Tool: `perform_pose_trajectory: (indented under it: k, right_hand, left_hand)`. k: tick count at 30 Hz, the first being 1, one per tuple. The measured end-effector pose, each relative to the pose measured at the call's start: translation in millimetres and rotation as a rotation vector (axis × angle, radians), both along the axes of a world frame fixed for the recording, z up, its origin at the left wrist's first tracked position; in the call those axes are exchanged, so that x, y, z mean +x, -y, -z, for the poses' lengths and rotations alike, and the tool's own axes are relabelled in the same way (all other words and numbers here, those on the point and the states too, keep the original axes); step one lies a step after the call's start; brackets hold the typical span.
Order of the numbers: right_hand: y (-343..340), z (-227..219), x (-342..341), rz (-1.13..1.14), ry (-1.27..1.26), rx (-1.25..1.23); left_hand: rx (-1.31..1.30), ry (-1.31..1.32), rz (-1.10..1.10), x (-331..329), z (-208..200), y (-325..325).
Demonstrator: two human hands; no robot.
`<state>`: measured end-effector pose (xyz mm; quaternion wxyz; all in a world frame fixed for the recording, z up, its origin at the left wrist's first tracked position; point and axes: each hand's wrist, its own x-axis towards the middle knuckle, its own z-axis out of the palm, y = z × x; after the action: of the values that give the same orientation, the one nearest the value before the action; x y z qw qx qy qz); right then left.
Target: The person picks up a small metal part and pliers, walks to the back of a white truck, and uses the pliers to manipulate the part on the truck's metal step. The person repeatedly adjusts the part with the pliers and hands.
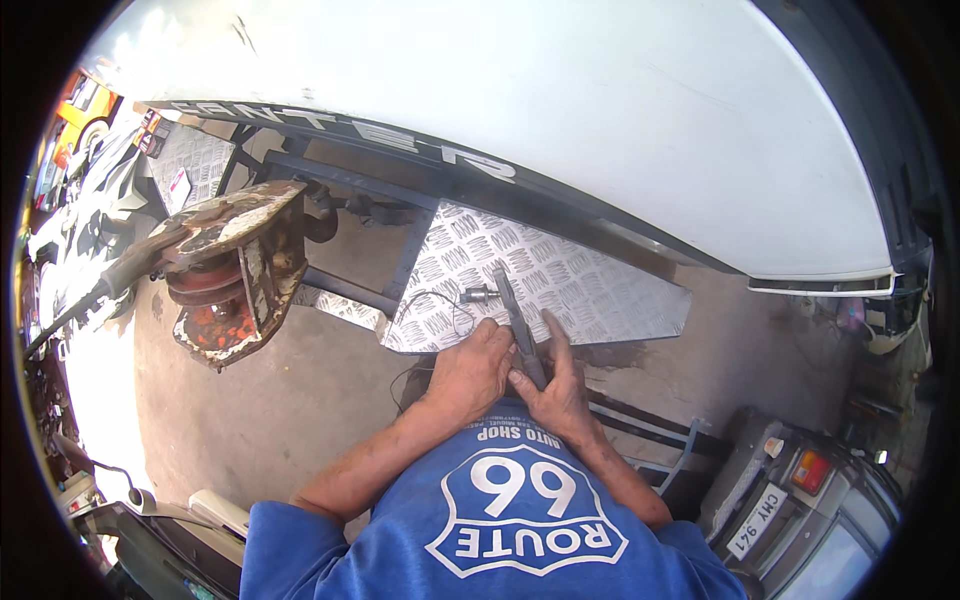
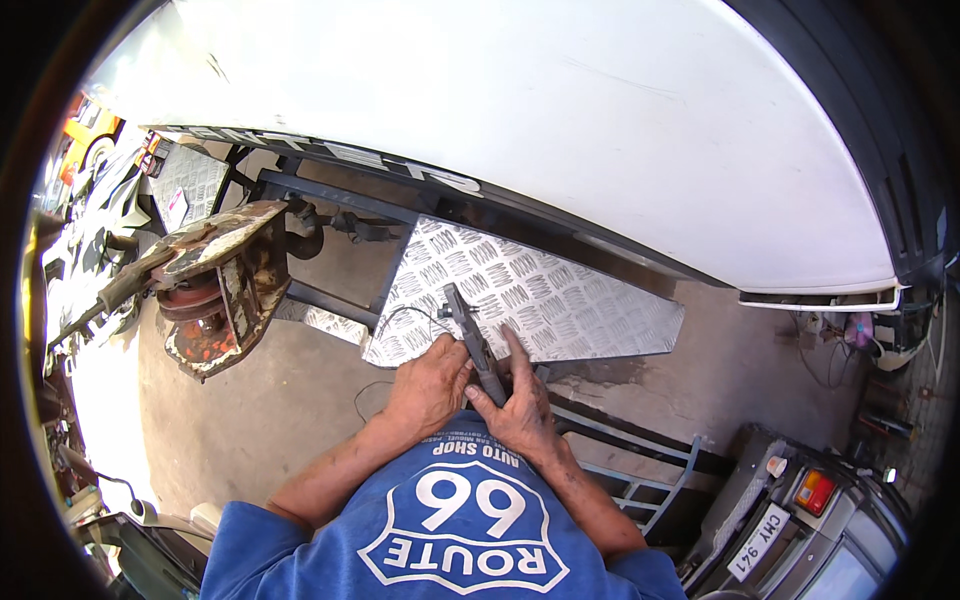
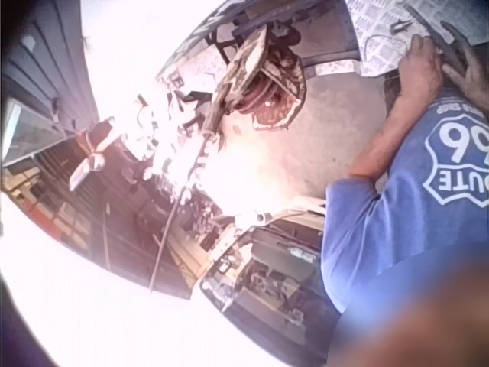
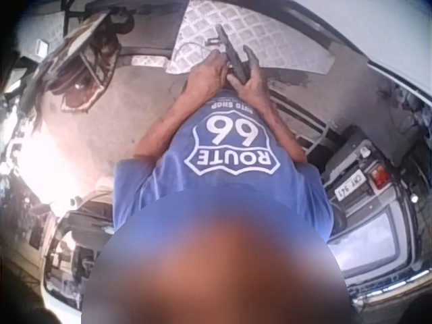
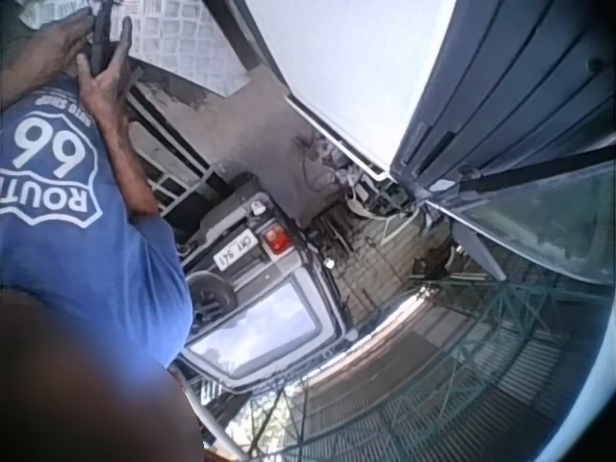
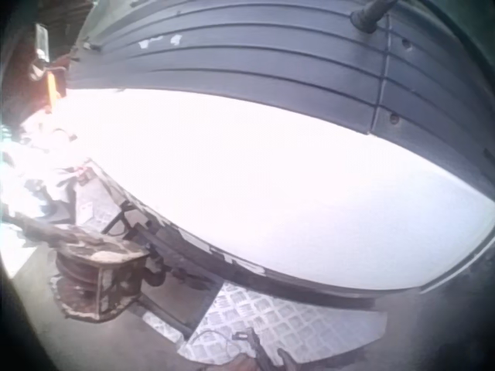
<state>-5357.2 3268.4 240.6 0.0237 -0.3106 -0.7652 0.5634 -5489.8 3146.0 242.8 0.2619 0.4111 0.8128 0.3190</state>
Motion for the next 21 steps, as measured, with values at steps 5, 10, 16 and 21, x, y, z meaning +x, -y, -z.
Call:
perform_pose_trajectory:
  k: [5, 10, 16, 21]
  right_hand:
    - [-8, -9, 4, -0.093, 0.053, -0.27]
    - [-9, -22, 3, -0.065, -0.016, -0.182]
    - [-11, -29, 6, -0.069, -0.174, -0.24]
    - [-20, -40, 5, -0.053, -0.268, -0.182]
  left_hand:
    - [0.028, 0.123, 0.132, -3, -11, 2]
    - [0.146, 0.395, 0.168, -8, -14, 9]
    - [0.255, 0.474, 0.213, -6, -28, 4]
    - [0.15, 0.379, 0.223, 3, -52, 1]
